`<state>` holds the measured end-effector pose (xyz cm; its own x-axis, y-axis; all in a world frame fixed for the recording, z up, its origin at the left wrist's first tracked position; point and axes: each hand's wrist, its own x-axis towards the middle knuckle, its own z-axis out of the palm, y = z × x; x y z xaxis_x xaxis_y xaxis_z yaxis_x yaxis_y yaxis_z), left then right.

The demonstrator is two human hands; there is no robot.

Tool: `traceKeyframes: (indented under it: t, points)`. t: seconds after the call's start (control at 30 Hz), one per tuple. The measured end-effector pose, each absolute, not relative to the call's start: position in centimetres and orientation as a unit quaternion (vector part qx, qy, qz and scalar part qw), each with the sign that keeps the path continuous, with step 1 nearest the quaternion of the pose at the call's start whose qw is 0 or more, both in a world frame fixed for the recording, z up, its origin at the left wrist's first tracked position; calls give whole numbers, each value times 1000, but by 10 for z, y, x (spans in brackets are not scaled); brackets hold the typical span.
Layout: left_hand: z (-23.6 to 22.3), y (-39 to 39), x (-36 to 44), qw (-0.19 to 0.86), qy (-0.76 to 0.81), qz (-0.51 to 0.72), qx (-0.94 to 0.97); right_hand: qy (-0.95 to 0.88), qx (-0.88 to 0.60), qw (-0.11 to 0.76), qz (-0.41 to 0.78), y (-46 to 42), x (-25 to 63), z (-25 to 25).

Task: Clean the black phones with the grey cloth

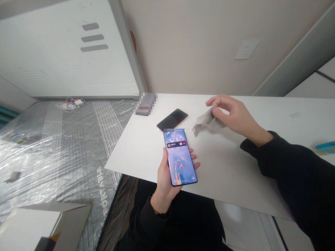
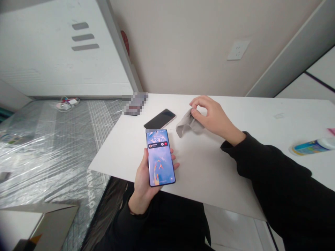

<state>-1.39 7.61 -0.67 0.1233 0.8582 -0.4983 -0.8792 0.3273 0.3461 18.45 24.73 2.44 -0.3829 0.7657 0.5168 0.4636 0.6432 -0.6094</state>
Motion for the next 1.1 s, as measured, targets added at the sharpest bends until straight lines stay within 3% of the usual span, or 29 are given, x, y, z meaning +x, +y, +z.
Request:
traceKeyframes:
  t: [0.13, 0.87, 1.1]
  points:
    - [-7, 77, -14, 748, 321, 580, -16, -771, -391, 416, 281, 235, 180, 34]
    - [-7, 76, -13, 751, 308, 584, -11, -838, -398, 324, 186, 222, 178, 50]
    - [-7, 76, -14, 753, 307, 582, -7, -932, -232, 234, 151, 208, 171, 47]
